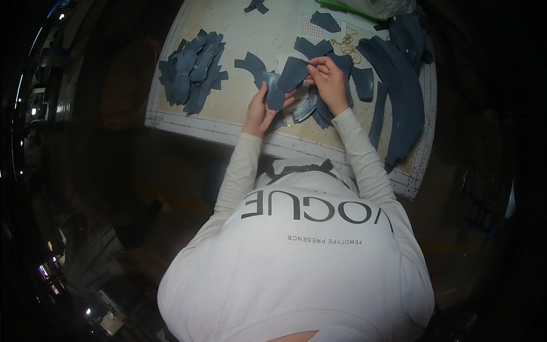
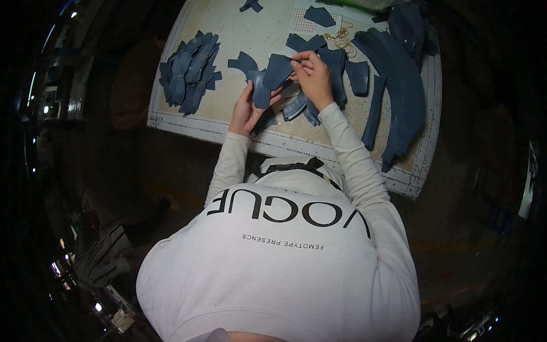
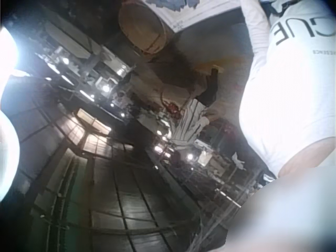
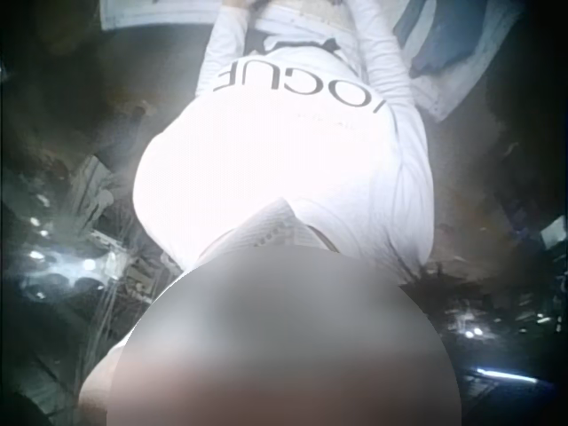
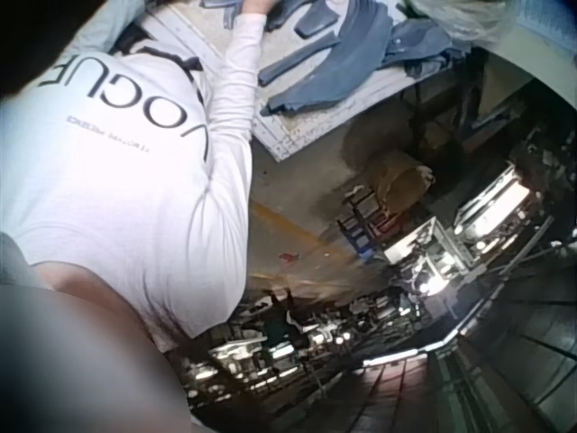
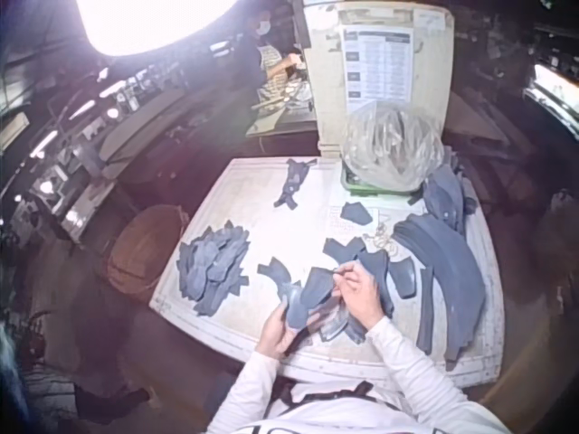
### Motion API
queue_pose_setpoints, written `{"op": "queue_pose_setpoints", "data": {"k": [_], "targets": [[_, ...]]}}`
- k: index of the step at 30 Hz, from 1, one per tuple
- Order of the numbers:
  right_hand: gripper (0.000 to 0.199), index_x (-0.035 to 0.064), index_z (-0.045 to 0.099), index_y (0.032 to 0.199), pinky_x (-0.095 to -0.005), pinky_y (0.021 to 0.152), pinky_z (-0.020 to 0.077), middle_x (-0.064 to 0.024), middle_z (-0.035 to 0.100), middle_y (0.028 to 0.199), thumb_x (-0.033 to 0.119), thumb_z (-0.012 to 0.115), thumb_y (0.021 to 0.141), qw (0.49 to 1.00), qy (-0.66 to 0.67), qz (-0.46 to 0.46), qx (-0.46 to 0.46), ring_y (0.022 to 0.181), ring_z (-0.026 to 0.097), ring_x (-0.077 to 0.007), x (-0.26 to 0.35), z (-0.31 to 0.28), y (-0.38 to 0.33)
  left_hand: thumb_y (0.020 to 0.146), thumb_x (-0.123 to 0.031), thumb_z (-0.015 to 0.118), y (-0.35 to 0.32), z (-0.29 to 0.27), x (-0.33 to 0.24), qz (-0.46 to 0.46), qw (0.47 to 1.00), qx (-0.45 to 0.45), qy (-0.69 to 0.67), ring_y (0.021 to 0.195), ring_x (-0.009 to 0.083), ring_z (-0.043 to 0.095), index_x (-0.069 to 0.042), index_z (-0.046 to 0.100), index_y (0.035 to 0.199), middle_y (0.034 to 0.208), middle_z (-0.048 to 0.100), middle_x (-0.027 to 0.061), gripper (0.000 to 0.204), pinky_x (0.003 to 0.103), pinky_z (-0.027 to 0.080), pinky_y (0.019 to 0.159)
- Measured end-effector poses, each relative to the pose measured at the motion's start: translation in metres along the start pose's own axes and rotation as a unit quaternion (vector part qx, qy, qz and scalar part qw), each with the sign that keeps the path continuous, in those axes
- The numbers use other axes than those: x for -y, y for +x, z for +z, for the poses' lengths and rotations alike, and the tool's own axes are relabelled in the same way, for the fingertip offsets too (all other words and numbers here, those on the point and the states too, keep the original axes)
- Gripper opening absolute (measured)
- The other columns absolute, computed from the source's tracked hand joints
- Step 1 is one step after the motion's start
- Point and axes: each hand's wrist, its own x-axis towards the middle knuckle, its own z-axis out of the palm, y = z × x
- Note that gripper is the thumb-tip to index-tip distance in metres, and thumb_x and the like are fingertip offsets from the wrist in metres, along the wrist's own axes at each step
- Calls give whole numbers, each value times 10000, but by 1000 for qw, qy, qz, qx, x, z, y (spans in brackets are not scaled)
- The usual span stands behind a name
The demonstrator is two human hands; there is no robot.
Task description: The person repeatedly picks up small dark gray fabric pieces from a table, folds or aligns them by hand, and places them into a growing stack. The person handles the pieces one at a time, occasionally adjusting the stack. No tools are used.
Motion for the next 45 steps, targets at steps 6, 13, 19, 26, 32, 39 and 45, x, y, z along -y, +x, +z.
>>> {"op": "queue_pose_setpoints", "data": {"k": [6,13,19,26,32,39,45], "targets": [[182,3,524,1033,-174,578,491,-45,618,761,96,570,883,982,49,118,136,672,617,-86,13,-8,11,951,-357,415,-4,-12,-8,24,999,-28,12,1085,335,544,40,396,1232,1157,519,211,487,456,490,902],[369,32,596,1019,-331,772,512,-89,635,838,201,725,716,912,-378,-50,149,791,631,-236,-39,41,33,869,-85,578,-14,-49,-23,91,957,-236,145,985,235,607,29,494,1145,1050,603,150,311,335,532,792],[494,132,585,1075,-370,899,437,-139,522,1107,246,769,630,807,-504,36,306,1088,480,-312,-60,60,59,869,-74,569,-28,-87,-39,148,958,-222,105,948,224,607,25,499,1131,1081,590,121,289,335,504,806],[398,97,616,981,-380,819,461,-114,616,887,212,751,624,842,-466,-117,245,955,552,-288,-74,57,49,934,-126,441,-30,-88,-42,169,967,-174,75,1026,293,582,101,430,1192,1142,555,222,344,361,491,870],[316,48,621,903,-351,703,486,-124,625,783,232,732,672,859,-419,-108,274,759,612,-248,-53,63,44,942,-133,432,-22,-70,-45,196,963,-167,78,1029,299,582,89,402,1218,1150,551,221,355,369,484,881],[223,35,553,811,-184,568,373,36,519,677,217,682,798,943,-120,-97,296,625,456,-37,31,72,36,940,-170,473,-23,-51,-63,271,931,-215,116,1067,272,558,20,396,1251,1159,544,157,372,366,463,899],[228,22,591,948,-171,537,421,33,578,748,187,674,814,968,55,31,242,620,508,-26,56,58,24,964,-221,418,-17,-18,-48,140,982,-62,108,1089,272,542,26,387,1258,1216,510,152,385,386,466,898]]}}
